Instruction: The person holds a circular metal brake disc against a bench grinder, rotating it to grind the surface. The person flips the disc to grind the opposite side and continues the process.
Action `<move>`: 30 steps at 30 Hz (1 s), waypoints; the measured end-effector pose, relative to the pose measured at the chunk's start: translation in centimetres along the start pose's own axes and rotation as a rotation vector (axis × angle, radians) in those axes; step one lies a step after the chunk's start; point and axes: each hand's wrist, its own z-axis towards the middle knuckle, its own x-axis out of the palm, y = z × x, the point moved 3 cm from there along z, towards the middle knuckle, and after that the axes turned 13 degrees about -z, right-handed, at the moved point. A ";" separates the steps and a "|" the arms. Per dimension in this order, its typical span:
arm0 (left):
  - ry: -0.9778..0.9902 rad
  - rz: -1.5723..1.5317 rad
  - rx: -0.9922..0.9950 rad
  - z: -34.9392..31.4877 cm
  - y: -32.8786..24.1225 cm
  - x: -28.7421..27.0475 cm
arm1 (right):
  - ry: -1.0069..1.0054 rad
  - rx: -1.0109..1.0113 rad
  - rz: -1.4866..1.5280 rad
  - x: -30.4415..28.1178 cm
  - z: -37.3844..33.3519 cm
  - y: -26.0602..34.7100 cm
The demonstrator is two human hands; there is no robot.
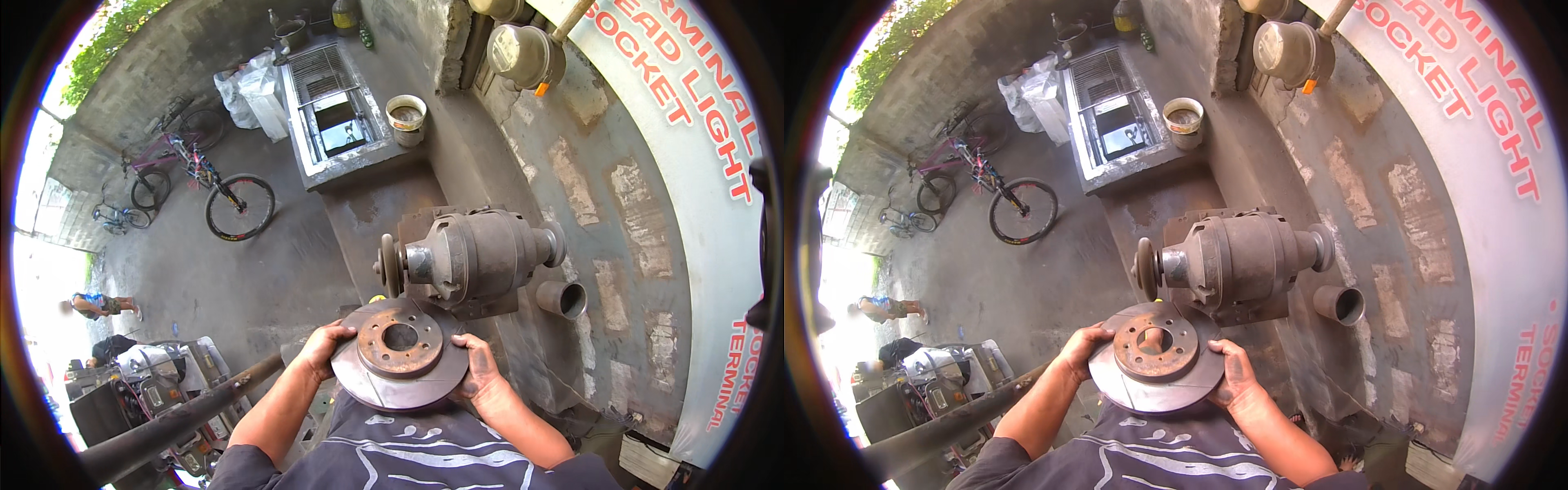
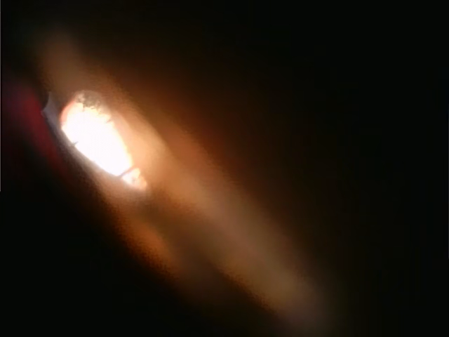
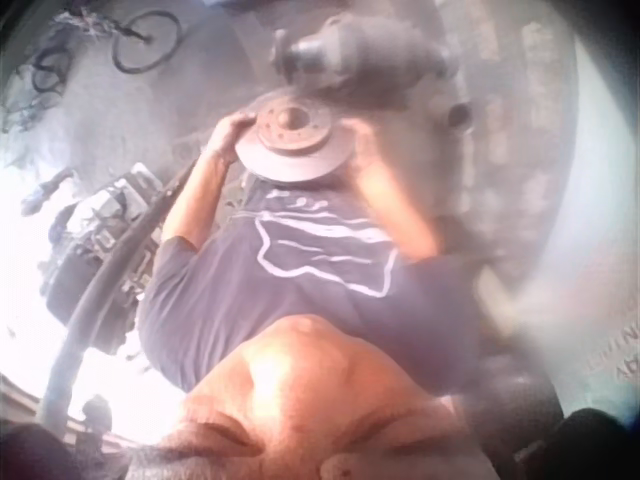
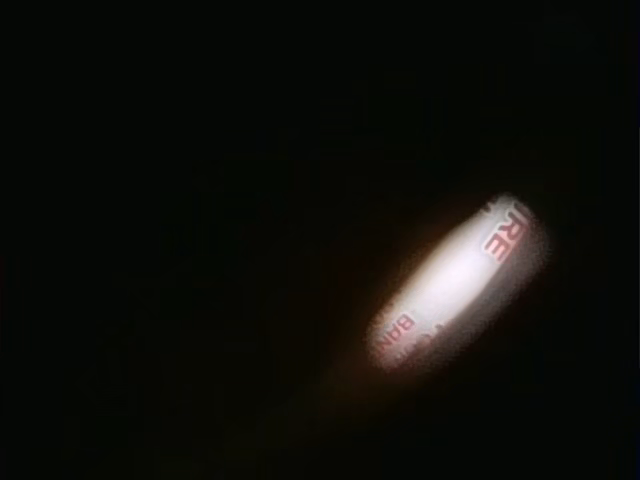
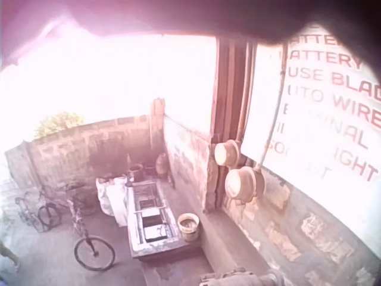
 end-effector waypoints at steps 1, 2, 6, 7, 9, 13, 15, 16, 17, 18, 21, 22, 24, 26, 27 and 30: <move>0.014 -0.020 -0.006 0.1 -0.6 0.4 | -0.043 -0.016 -0.007 0.4 0.0 0.2; -0.009 -0.014 -0.010 0.6 -0.8 0.3 | -0.086 -0.033 -0.015 1.0 -0.1 0.3; -0.135 -0.037 -0.091 2.3 -2.3 -0.6 | -0.154 -0.033 -0.026 3.1 0.2 1.8; -0.135 -0.054 -0.118 2.4 -2.7 -0.5 | -0.157 -0.033 -0.016 3.0 0.7 1.9; -0.172 -0.039 -0.116 2.3 -3.0 -1.2 | -0.180 -0.059 -0.011 3.2 1.1 1.4; -0.148 -0.044 -0.152 2.8 -4.0 -1.8 | -0.202 -0.058 -0.010 4.9 0.6 1.4; -0.173 -0.021 -0.164 2.8 -3.8 -0.7 | -0.208 -0.054 0.003 5.1 0.0 1.5; -0.186 -0.012 -0.169 2.8 -3.8 -0.2 | -0.214 -0.048 0.008 5.0 -0.1 1.4; -0.172 -0.023 -0.181 3.2 -3.7 -0.4 | -0.218 -0.049 0.011 5.1 -0.1 1.7; -0.162 -0.031 -0.194 3.8 -3.6 -0.7 | -0.227 -0.045 0.019 4.8 0.0 1.7; -0.157 -0.026 -0.213 4.0 -4.0 -1.6 | -0.228 -0.043 0.015 4.5 0.8 1.4; -0.158 -0.025 -0.219 3.7 -4.4 -1.8 | -0.228 -0.048 0.014 5.0 0.9 1.2; -0.159 -0.040 -0.250 3.4 -4.9 -1.6 | -0.246 -0.053 0.032 5.6 0.7 1.1; -0.162 -0.020 -0.256 3.8 -4.9 -0.6 | -0.262 -0.061 0.048 5.8 0.2 1.1; -0.163 -0.010 -0.257 3.9 -4.9 -0.2 | -0.267 -0.072 0.053 5.7 -0.1 1.3; -0.165 -0.020 -0.281 5.3 -4.5 -0.4 | -0.306 -0.109 0.065 5.1 0.5 1.7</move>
